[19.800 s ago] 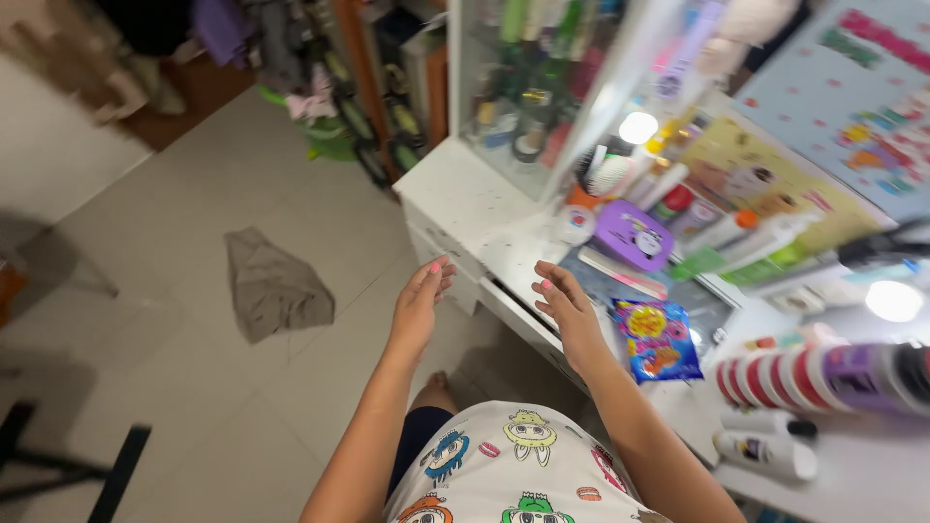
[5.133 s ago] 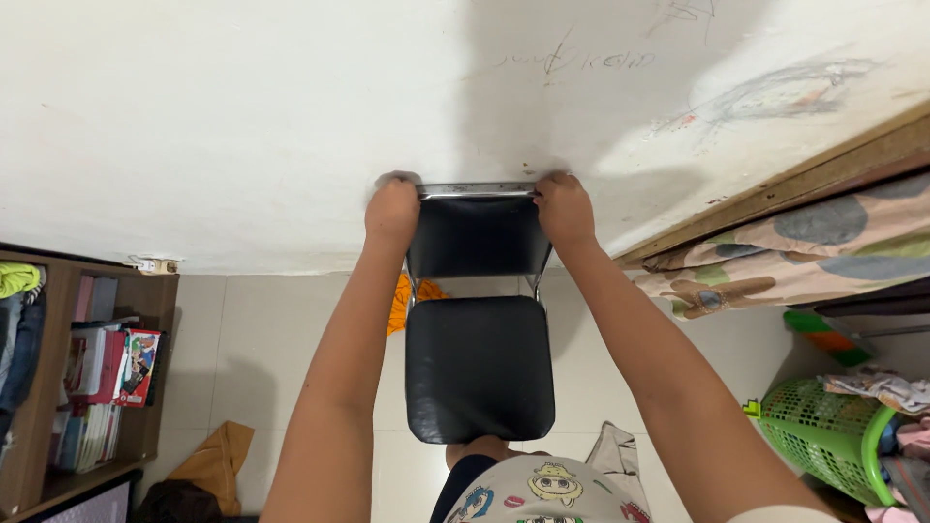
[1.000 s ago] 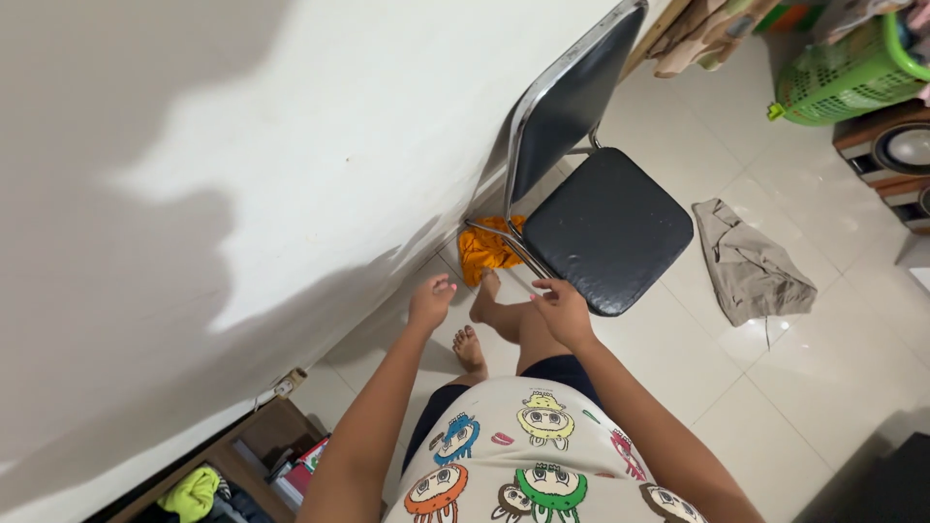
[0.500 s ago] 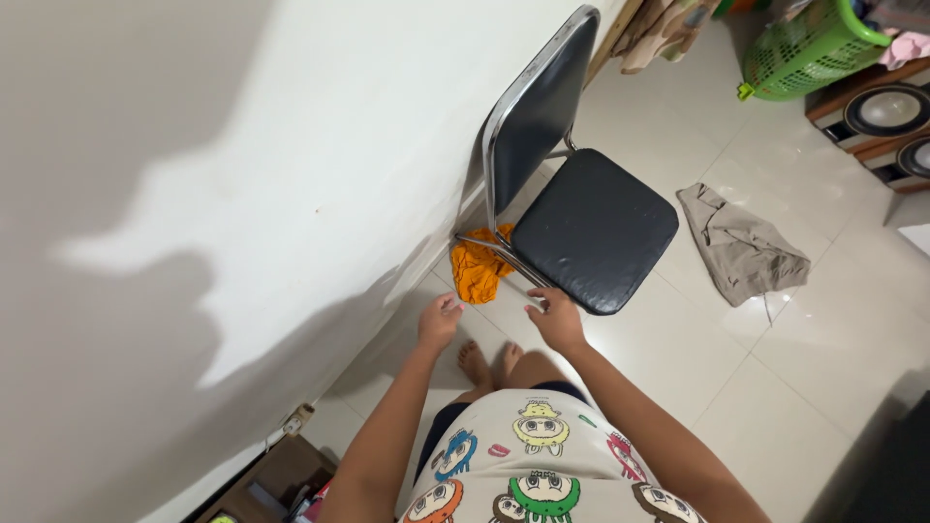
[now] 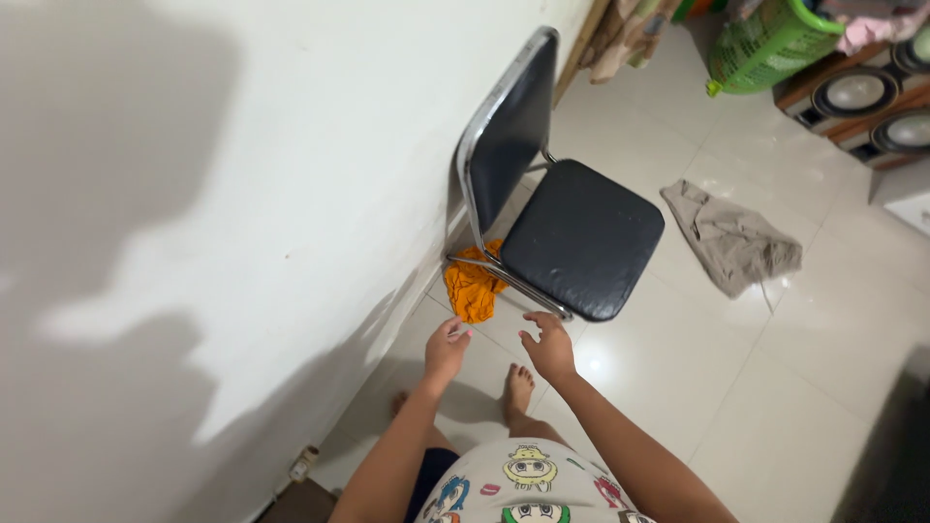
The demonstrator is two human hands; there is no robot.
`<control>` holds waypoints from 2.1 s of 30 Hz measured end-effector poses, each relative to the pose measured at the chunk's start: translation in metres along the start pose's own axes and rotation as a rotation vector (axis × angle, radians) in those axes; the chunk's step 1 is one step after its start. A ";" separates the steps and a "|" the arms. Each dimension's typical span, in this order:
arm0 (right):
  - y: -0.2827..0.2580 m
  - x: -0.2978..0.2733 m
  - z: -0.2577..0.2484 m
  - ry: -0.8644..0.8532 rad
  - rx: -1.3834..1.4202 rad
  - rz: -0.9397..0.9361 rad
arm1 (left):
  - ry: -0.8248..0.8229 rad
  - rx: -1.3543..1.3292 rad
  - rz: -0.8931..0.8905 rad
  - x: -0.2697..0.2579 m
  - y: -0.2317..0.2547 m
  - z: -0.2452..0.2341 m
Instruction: Tidying a bedroom by moving a chair and smoothing out a pillowcase.
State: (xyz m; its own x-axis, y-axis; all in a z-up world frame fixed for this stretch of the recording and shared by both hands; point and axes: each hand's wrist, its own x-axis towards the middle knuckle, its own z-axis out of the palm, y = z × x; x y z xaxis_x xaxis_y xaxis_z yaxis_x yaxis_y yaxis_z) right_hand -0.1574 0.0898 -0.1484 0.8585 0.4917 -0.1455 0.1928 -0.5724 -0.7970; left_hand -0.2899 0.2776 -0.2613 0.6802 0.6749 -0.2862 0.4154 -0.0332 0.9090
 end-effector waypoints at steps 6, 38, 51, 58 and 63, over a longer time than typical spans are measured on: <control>0.005 -0.033 0.045 0.163 -0.060 0.023 | -0.224 0.164 -0.026 0.019 -0.016 -0.015; 0.390 0.162 0.398 0.287 0.038 -0.010 | -0.043 0.472 0.228 0.306 -0.446 0.180; 0.447 0.176 0.451 0.233 -0.004 -0.010 | -0.470 1.159 0.149 0.345 -0.551 0.194; 0.443 0.179 0.437 0.185 0.008 0.020 | -0.263 0.467 0.232 0.318 -0.519 0.220; 0.412 0.185 0.409 0.195 0.141 0.000 | -0.225 -0.061 0.290 0.275 -0.376 0.200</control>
State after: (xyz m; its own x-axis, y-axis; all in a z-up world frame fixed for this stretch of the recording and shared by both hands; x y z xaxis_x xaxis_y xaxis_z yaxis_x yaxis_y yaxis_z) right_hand -0.1137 0.2131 -0.7428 0.9369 0.3474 -0.0403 0.1360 -0.4682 -0.8731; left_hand -0.1379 0.3287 -0.7422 0.8828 0.4649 -0.0674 0.1537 -0.1502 0.9766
